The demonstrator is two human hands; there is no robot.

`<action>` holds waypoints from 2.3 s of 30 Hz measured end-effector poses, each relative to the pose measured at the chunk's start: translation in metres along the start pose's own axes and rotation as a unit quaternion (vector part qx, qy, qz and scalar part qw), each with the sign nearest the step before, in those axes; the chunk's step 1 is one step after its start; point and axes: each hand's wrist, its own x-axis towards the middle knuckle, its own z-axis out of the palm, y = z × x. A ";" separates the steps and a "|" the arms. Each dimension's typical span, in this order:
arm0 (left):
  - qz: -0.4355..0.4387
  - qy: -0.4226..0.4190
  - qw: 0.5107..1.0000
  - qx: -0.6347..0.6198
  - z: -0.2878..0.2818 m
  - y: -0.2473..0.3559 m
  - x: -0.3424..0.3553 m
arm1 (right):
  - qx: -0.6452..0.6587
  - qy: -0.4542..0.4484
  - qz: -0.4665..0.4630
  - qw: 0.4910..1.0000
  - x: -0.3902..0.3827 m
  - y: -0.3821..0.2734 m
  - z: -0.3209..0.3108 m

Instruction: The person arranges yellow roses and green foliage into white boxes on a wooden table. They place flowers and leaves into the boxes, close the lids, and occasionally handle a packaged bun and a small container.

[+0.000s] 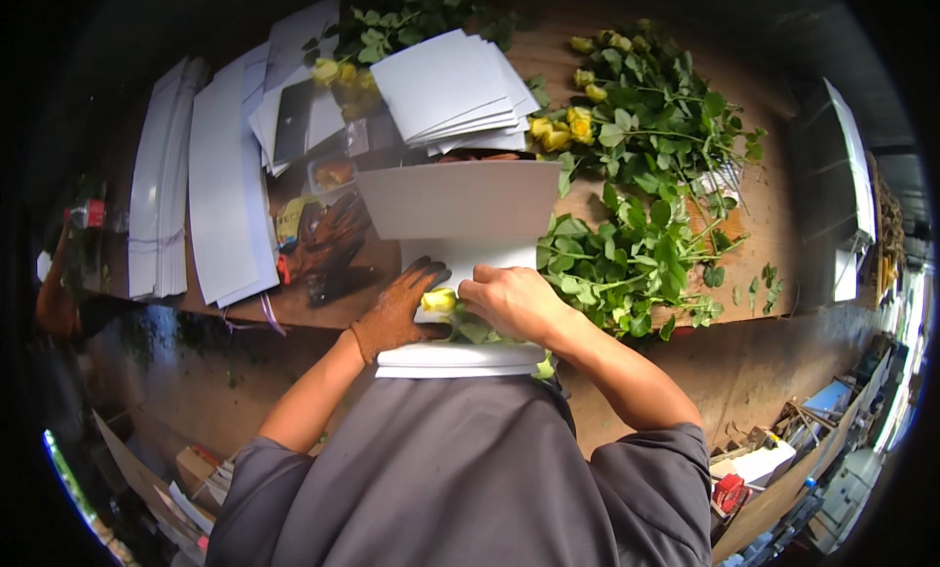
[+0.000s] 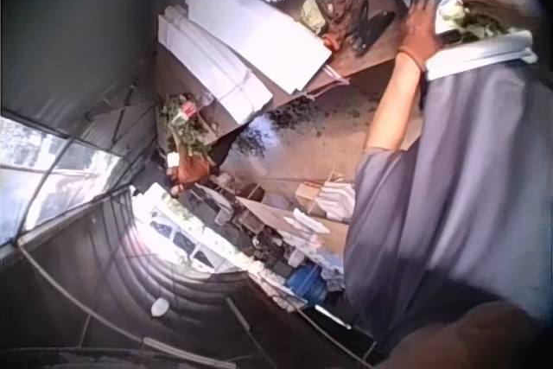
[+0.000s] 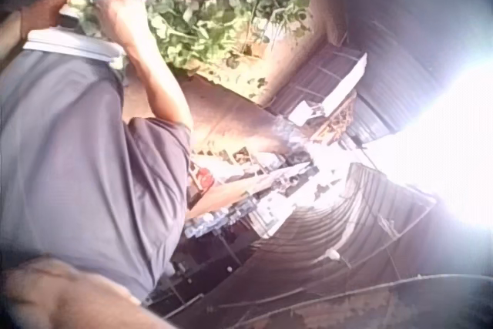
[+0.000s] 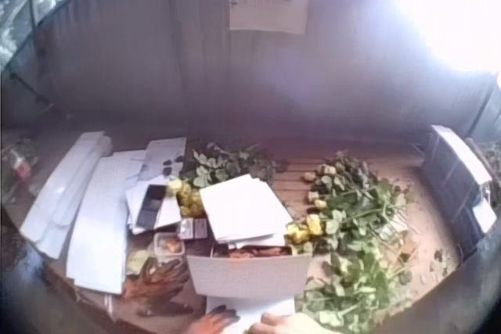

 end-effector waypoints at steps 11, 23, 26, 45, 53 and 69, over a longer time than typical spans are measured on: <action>0.023 -0.017 0.999 0.021 -0.006 0.004 0.002 | -0.078 -0.158 -0.041 0.983 0.007 0.024 0.052; 0.033 -0.096 0.994 0.048 -0.023 0.017 0.012 | -0.229 0.129 0.274 0.925 0.027 0.275 -0.111; 0.020 -0.073 0.997 0.034 -0.020 0.016 0.010 | -0.229 0.035 0.382 0.895 0.038 0.300 -0.080; 0.017 0.033 0.999 0.012 0.000 0.005 0.004 | -0.115 0.177 -0.030 0.977 -0.026 -0.028 -0.152; -0.102 0.092 0.989 -0.053 0.003 0.008 0.004 | 0.004 -0.011 0.026 1.000 0.020 0.032 0.035; -0.012 0.014 0.999 0.037 -0.011 0.017 0.010 | 0.181 -0.318 0.031 0.930 0.017 0.045 -0.123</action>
